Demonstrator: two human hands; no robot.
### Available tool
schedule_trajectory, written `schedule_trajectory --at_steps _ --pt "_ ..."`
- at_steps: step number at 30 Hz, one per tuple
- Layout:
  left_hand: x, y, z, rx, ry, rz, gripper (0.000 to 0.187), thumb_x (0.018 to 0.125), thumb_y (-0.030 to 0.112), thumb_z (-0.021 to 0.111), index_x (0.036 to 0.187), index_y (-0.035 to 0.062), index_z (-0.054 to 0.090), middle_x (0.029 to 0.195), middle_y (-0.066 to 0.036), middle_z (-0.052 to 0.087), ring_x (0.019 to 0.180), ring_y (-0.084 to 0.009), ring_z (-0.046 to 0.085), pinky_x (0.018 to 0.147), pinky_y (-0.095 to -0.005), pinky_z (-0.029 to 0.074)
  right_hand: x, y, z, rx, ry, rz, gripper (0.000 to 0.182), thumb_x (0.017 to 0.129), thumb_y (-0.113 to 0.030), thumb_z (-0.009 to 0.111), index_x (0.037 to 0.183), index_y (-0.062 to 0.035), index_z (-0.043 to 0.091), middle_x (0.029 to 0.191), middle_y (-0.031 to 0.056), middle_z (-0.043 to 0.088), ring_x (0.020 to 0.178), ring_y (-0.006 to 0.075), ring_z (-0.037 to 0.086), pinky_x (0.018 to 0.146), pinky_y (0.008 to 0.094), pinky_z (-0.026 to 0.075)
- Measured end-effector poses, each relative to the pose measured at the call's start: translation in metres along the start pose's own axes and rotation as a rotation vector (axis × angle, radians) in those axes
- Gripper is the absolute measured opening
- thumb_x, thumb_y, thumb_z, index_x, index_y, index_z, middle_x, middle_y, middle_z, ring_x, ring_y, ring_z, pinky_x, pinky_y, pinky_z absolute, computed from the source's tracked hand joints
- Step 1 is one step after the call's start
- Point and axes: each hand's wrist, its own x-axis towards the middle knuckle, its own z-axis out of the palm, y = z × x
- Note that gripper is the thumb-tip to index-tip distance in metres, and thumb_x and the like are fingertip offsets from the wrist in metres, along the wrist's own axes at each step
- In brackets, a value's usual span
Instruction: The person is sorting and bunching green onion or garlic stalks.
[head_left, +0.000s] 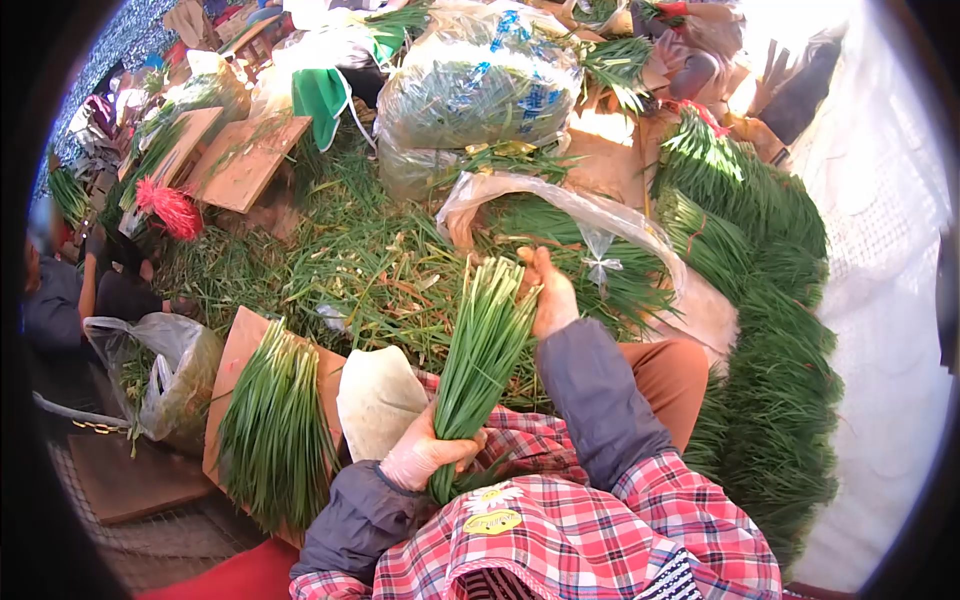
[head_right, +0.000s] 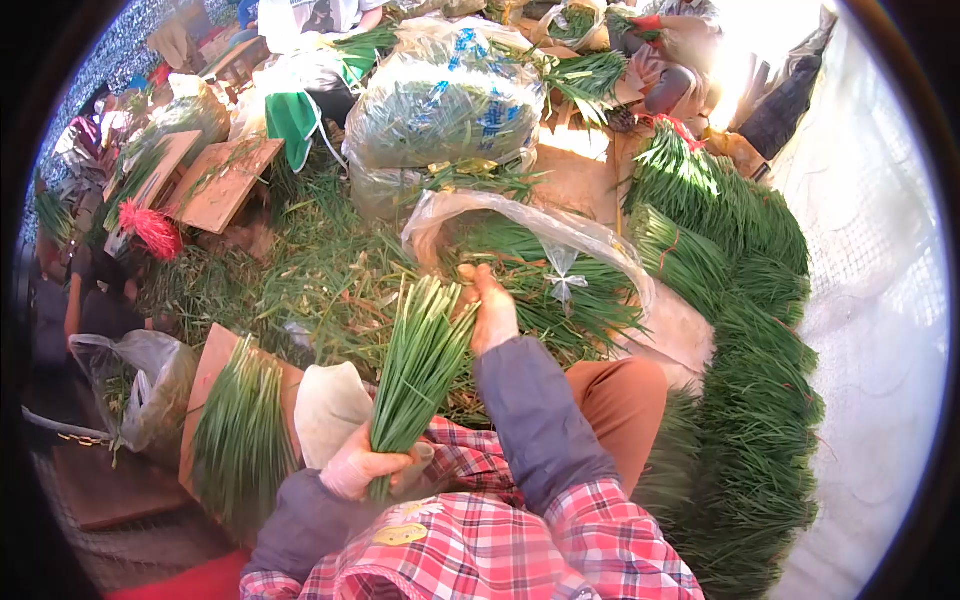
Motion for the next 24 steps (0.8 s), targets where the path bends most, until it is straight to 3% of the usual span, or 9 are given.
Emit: schedule_trajectory --at_steps 2,4,8,11,14,16,18,21,24 --pt "-0.019 -0.001 -0.003 0.071 0.043 -0.013 0.055 0.072 -0.001 0.064 0.123 0.0042 0.044 0.083 -0.007 0.059 0.058 -0.0131 0.053 0.05 -0.0253 0.043 0.037 -0.018 -0.042 0.266 0.163 -0.032 0.032 0.093 -0.038 0.051 0.088 -0.0068 0.056 0.049 -0.0036 0.028 0.039 0.0093 0.027 0.038 0.0274 0.022" --pt "-0.034 0.0 -0.012 0.098 0.097 -0.058 0.052 0.073 0.0 0.065 0.121 0.0036 0.046 0.082 -0.006 0.058 0.06 -0.013 0.054 0.05 -0.0248 0.043 0.038 -0.066 -0.052 0.099 0.288 -0.104 0.025 0.093 -0.033 0.05 0.086 -0.0107 0.057 0.047 -0.0066 0.024 0.036 0.0054 0.018 0.034 0.0265 0.013" --pt "-0.026 -0.016 -0.035 0.203 0.171 0.016 0.053 0.074 0.0 0.065 0.123 0.0039 0.045 0.086 -0.004 0.058 0.064 -0.0114 0.054 0.051 -0.024 0.044 -0.013 -0.057 0.001 -1.156 -0.253 -0.218 0.038 0.079 -0.038 0.068 0.094 -0.0031 0.061 0.062 0.0025 0.057 0.058 0.0213 0.055 0.056 0.0352 0.045" --pt "-0.023 -0.014 -0.03 0.257 0.218 0.086 0.052 0.074 0.001 0.064 0.123 0.0039 0.047 0.087 -0.003 0.058 0.065 -0.0104 0.054 0.052 -0.0232 0.044 -0.048 -0.023 0.033 -1.819 -0.58 -0.455 0.021 0.078 -0.021 0.064 0.093 -0.0058 0.064 0.077 0.0144 0.065 0.074 0.0357 0.062 0.072 0.041 0.049" --pt "-0.036 -0.001 -0.032 0.162 0.189 -0.051 0.052 0.074 0.001 0.065 0.123 0.0038 0.048 0.086 -0.006 0.06 0.063 -0.0115 0.055 0.052 -0.0225 0.044 -0.04 -0.01 0.012 -1.787 -0.565 -0.253 0.023 0.078 -0.021 0.065 0.093 -0.0037 0.063 0.08 0.02 0.062 0.075 0.0359 0.061 0.071 0.0396 0.05" --pt "-0.048 0.001 -0.027 0.098 0.199 -0.113 0.051 0.072 0.001 0.066 0.12 0.0032 0.049 0.084 -0.008 0.062 0.06 -0.0125 0.055 0.052 -0.0231 0.044 -0.006 -0.014 -0.029 -1.569 -0.271 -0.5 0.014 0.082 -0.015 0.062 0.085 -0.0013 0.061 0.076 0.0152 0.064 0.07 0.0236 0.063 0.064 0.0332 0.05" --pt "-0.055 -0.005 -0.027 0.077 0.237 -0.103 0.049 0.072 0.0 0.062 0.119 0.0017 0.049 0.082 -0.008 0.061 0.057 -0.0121 0.054 0.05 -0.0236 0.043 0.019 -0.059 -0.045 -1.653 -0.021 -0.391 0.016 0.081 -0.019 0.063 0.086 -0.0038 0.064 0.074 0.0148 0.064 0.066 0.0252 0.063 0.065 0.0334 0.051" --pt "-0.052 -0.01 -0.031 0.073 0.258 -0.103 0.046 0.072 -0.001 0.061 0.117 0.0006 0.05 0.081 -0.009 0.061 0.055 -0.0122 0.053 0.048 -0.0241 0.043 -0.009 -0.073 -0.006 -1.292 -0.335 -0.074 0.021 0.08 -0.022 0.065 0.091 -0.004 0.064 0.075 0.0107 0.064 0.071 0.0222 0.062 0.068 0.0331 0.049" --pt "-0.046 -0.01 -0.031 0.064 0.234 -0.092 0.043 0.073 0.001 0.065 0.114 0.0014 0.052 0.083 -0.008 0.061 0.057 -0.0124 0.053 0.05 -0.0244 0.043 -0.042 -0.035 0.031 -1.579 -0.647 -0.247 0.021 0.08 -0.026 0.064 0.091 -0.0091 0.066 0.08 0.0118 0.065 0.077 0.0266 0.063 0.073 0.035 0.049"
